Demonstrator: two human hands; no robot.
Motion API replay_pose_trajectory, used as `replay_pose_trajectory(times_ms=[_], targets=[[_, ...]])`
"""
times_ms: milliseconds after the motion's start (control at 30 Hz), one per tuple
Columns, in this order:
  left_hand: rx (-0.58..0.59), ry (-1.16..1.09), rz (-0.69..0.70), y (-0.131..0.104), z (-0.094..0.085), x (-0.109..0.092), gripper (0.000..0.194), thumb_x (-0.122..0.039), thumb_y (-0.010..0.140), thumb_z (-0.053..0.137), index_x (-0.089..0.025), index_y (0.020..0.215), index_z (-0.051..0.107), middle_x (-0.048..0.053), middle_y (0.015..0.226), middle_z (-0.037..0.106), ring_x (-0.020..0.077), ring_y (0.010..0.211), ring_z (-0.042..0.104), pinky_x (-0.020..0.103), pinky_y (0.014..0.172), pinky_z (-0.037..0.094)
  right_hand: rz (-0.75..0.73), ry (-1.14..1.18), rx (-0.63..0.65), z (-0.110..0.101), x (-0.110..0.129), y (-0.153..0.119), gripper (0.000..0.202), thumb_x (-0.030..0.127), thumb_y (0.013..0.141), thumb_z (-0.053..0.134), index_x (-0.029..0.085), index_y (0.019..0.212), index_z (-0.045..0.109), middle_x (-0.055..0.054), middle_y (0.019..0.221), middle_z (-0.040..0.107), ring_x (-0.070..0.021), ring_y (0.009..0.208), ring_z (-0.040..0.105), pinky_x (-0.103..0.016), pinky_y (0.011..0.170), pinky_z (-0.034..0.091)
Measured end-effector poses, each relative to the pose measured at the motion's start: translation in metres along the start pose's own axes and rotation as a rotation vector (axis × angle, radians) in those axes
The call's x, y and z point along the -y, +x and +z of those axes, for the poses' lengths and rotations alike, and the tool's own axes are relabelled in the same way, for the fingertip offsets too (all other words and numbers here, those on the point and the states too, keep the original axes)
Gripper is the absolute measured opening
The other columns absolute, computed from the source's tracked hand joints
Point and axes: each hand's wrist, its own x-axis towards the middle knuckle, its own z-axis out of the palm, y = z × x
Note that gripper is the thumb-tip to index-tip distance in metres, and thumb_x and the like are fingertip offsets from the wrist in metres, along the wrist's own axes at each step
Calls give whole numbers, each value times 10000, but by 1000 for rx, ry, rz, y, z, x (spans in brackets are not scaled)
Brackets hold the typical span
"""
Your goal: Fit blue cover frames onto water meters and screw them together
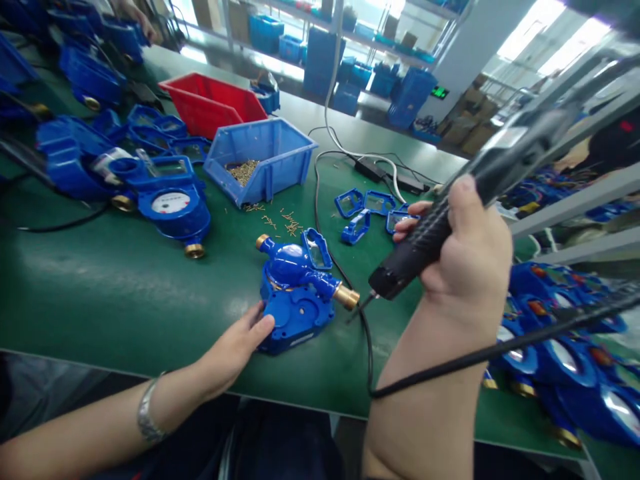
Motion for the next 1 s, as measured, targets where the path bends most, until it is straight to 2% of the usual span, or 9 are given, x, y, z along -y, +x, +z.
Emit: replay_pose_trajectory(times_ms=[133, 200, 333, 433, 600, 733, 867, 933, 1000], targets=[[261, 322, -136, -7, -16, -9, 457, -382, 710, 666, -139, 1092, 605, 83, 952, 704, 246, 906, 646, 325, 786, 491, 310, -375, 91, -33, -50, 24, 102, 225, 797, 552, 214, 748, 464, 40, 534, 521, -128, 419, 523, -310, 462, 457], [195, 534, -104, -10, -22, -20, 282, -335, 722, 629, -143, 924, 672, 45, 740, 699, 230, 723, 650, 309, 657, 486, 377, -509, 141, -46, -80, 28, 154, 223, 736, 625, 214, 768, 475, 51, 513, 487, -153, 422, 512, -339, 468, 464], [-140, 785, 380, -5, -23, -48, 163, -289, 770, 553, -186, 730, 672, 30, 714, 673, 193, 691, 617, 285, 650, 468, 422, -865, 153, -63, -132, 28, 256, 174, 629, 703, 192, 771, 491, 4, 629, 522, -237, 672, 598, -417, 691, 494], [-177, 846, 702, 10, -12, -66, 163, -254, 808, 524, -192, 787, 672, 34, 797, 678, 180, 775, 618, 288, 761, 470, 432, -1076, 145, -67, -153, 28, 292, 189, 611, 708, 162, 838, 526, -98, 831, 586, -323, 933, 586, -497, 869, 420], [26, 1082, 872, 47, 18, -85, 226, -218, 833, 482, -162, 882, 695, 76, 927, 689, 210, 896, 610, 343, 856, 451, 325, -1200, 186, -62, -134, 17, 315, 244, 707, 618, 89, 975, 560, -250, 1047, 555, -395, 1093, 503, -543, 918, 354], [215, 1335, 777, 69, 40, -91, 245, -268, 835, 491, -160, 905, 700, 101, 944, 688, 263, 927, 605, 408, 899, 415, 199, -1103, 297, -58, -88, -32, 240, 395, 826, 478, 172, 864, 557, -109, 876, 622, -258, 870, 598, -393, 810, 447], [266, 1492, 688, 74, 50, -92, 301, -385, 805, 559, -183, 1006, 656, 97, 896, 690, 278, 884, 625, 387, 868, 413, 139, -723, 650, -55, -70, -100, 221, 378, 749, 596, 218, 741, 445, 4, 674, 595, -179, 638, 593, -289, 610, 465], [301, 1573, 704, 73, 49, -91, 369, -421, 787, 586, -183, 1066, 624, 110, 919, 690, 292, 908, 624, 384, 871, 401, 151, -606, 598, -56, -77, -118, 209, 361, 792, 553, 226, 734, 405, 19, 620, 572, -160, 546, 574, -270, 538, 452], [330, 1613, 748, 71, 45, -90, 503, -474, 771, 596, -164, 1166, 572, 140, 966, 683, 317, 952, 612, 409, 895, 377, 146, -608, 416, -62, -91, -118, 190, 370, 848, 475, 230, 757, 385, 17, 610, 571, -148, 465, 543, -261, 475, 434]])
